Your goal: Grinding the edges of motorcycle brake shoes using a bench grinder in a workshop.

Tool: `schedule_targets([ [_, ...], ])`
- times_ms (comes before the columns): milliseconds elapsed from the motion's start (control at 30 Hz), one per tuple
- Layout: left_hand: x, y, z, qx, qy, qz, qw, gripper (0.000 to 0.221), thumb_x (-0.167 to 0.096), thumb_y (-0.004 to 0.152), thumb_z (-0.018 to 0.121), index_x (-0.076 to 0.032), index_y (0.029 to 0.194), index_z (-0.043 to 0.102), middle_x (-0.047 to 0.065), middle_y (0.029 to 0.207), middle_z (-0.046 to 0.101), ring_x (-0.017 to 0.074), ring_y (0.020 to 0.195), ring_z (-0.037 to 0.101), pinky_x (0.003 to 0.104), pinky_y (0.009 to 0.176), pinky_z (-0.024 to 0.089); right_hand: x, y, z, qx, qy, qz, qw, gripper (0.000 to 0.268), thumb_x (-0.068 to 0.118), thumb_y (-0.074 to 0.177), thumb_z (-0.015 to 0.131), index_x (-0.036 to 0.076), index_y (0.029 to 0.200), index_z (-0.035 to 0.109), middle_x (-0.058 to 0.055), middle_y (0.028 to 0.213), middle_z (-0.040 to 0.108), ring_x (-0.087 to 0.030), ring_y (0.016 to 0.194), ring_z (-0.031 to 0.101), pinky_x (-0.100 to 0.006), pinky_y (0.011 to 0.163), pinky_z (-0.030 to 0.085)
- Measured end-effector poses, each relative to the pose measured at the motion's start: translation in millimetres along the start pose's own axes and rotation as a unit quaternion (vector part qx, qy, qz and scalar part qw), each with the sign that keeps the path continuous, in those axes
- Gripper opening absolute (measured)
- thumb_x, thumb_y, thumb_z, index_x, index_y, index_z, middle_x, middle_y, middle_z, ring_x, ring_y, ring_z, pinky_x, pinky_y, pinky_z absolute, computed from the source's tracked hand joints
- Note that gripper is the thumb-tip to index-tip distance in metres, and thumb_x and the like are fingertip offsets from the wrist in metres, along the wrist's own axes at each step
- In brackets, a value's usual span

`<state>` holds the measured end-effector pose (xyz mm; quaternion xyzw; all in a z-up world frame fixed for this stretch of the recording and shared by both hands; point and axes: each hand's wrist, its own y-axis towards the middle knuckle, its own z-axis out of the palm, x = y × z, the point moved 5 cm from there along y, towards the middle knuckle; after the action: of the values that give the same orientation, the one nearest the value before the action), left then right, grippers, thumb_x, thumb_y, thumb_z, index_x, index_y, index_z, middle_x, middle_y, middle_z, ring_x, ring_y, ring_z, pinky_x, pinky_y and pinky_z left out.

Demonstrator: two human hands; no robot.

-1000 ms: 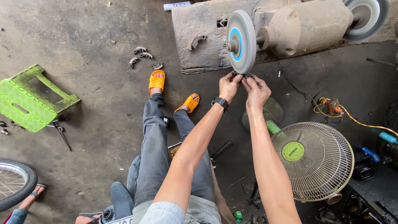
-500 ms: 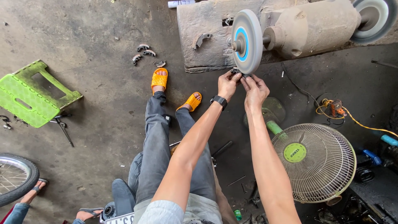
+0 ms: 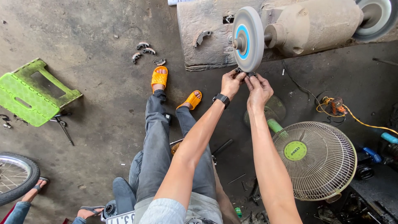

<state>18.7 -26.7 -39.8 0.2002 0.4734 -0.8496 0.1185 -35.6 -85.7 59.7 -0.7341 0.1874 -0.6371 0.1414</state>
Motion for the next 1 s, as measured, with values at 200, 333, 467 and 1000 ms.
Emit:
schedule_targets([
  [200, 5, 1, 4, 0.009, -0.008, -0.007, 1.0, 0.025, -0.002, 0.084, 0.064, 0.012, 0.103, 0.057, 0.025, 0.087, 0.063, 0.0248, 0.079, 0.063, 0.036, 0.065, 0.057, 9, -6, 1, -0.01, 0.002, -0.005, 1.0, 0.02, -0.009, 0.07, 0.067, -0.01, 0.089, 0.062, -0.029, 0.078, 0.061, -0.037, 0.074, 0.068, -0.045, 0.071, 0.061],
  [333, 8, 0, 6, 0.017, -0.014, -0.011, 1.0, 0.027, -0.003, 0.085, 0.064, 0.012, 0.105, 0.056, 0.025, 0.088, 0.063, 0.0232, 0.08, 0.062, 0.036, 0.066, 0.057, 13, -8, 1, -0.014, -0.005, -0.011, 1.0, 0.019, -0.008, 0.071, 0.067, -0.01, 0.089, 0.062, -0.029, 0.079, 0.061, -0.037, 0.075, 0.067, -0.045, 0.071, 0.061],
  [467, 12, 1, 3, 0.005, -0.045, -0.011, 0.999, 0.025, -0.003, 0.084, 0.065, 0.01, 0.104, 0.058, 0.023, 0.088, 0.064, 0.0242, 0.08, 0.063, 0.037, 0.067, 0.057, 12, -6, 3, -0.006, -0.018, -0.01, 1.0, 0.021, -0.009, 0.071, 0.067, -0.01, 0.091, 0.062, -0.027, 0.077, 0.061, -0.038, 0.075, 0.067, -0.046, 0.072, 0.06],
  [1000, -10, -24, -9, -0.121, -0.093, 0.027, 0.988, 0.023, -0.002, 0.084, 0.064, 0.003, 0.106, 0.059, 0.017, 0.088, 0.065, 0.0199, 0.079, 0.063, 0.035, 0.072, 0.056, -4, -1, 21, 0.081, -0.038, 0.077, 0.993, 0.034, -0.007, 0.076, 0.066, -0.009, 0.103, 0.045, -0.018, 0.081, 0.052, -0.043, 0.082, 0.066, -0.051, 0.077, 0.057],
])
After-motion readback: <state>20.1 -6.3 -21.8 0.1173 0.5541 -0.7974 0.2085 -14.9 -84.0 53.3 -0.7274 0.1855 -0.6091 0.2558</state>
